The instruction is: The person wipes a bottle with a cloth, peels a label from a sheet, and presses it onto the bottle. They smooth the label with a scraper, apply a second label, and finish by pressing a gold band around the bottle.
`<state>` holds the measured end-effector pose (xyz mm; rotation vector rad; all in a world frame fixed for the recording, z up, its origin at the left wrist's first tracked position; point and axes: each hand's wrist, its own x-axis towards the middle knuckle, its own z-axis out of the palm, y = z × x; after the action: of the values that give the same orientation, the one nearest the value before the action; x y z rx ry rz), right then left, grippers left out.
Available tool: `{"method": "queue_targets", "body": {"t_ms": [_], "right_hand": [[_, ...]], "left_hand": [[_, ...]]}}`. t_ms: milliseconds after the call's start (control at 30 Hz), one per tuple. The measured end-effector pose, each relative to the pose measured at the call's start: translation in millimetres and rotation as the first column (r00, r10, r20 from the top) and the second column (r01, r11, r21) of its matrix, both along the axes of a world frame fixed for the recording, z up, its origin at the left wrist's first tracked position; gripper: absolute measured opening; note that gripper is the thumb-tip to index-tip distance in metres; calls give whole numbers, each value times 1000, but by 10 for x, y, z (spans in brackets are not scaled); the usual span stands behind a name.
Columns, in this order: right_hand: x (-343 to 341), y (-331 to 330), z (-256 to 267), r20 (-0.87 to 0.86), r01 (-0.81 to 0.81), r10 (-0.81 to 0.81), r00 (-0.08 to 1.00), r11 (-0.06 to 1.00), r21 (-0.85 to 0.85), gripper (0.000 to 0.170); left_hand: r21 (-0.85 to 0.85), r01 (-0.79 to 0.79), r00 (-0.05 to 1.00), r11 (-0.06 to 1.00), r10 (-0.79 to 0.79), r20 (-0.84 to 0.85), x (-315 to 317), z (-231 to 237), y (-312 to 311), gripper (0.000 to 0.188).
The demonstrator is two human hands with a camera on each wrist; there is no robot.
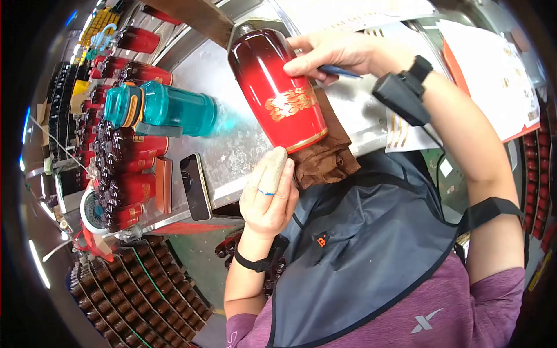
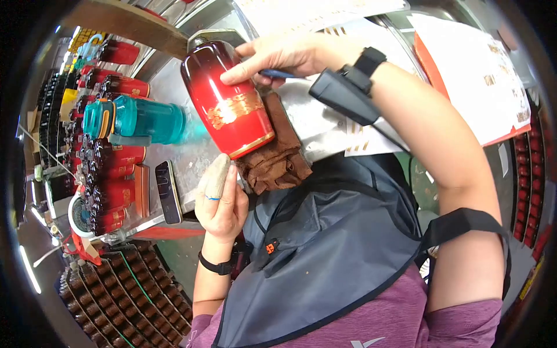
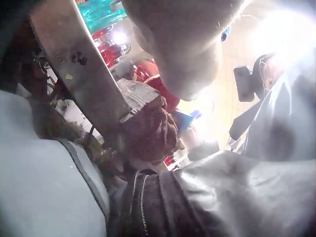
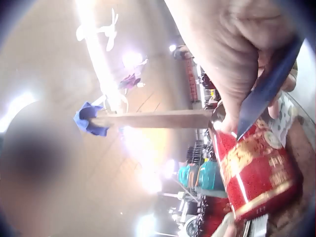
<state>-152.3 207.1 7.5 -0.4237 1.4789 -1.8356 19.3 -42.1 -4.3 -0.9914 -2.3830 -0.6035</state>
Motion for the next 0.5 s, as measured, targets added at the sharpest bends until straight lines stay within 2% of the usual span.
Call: {"method": "queue_targets", "body": {"t_ms": [33, 67, 133, 167, 200, 267, 300, 333, 400, 467, 500], "right_hand": [[27, -10, 61, 47, 8, -12, 999, 997, 72, 40], [27, -50, 36, 36, 37, -40, 999, 995, 92, 41], [67, -94, 81, -1, 97, -98, 995, 979, 180, 47], [11, -107, 30, -74, 112, -97, 993, 963, 244, 59], [32, -164, 86, -72, 105, -91, 993, 964, 243, 59], [102, -263, 208, -215, 171, -119, 969, 955, 242, 59], [131, -278, 267, -236, 199, -136, 962, 942, 269, 73], [126, -315, 281, -235, 199, -137, 962, 943, 266, 73], [117, -390, 296, -387, 309, -91, 917, 777, 548, 76], [126, -356, 284, -438, 323, -67, 896, 775, 543, 77], [146, -299, 325, -407, 268, -80, 910, 862, 430, 77]], "left_hand": [[-19, -2, 1000, 1000, 2, -10, -24, 9, -9, 36], [-41, -7, 1000, 999, 6, -12, -25, 20, -26, 37], [-45, -3, 1000, 999, 2, -23, -58, 57, -38, 36], [-60, 26, 999, 998, -28, -27, -74, 74, -44, 36], [-61, 20, 999, 998, -21, -25, -93, 84, -46, 36], [-72, 96, 994, 993, -99, -41, -145, 97, -55, 36], [-93, 109, 991, 990, -115, -73, -174, 85, -45, 35], [-96, 109, 991, 989, -116, -72, -200, 96, -31, 35], [-103, 144, 984, 984, -153, -88, -228, 134, -5, 35], [-81, 139, 986, 987, -146, -77, -208, 116, -13, 35], [-58, 140, 987, 989, -143, -71, -200, 102, -19, 36]]}}
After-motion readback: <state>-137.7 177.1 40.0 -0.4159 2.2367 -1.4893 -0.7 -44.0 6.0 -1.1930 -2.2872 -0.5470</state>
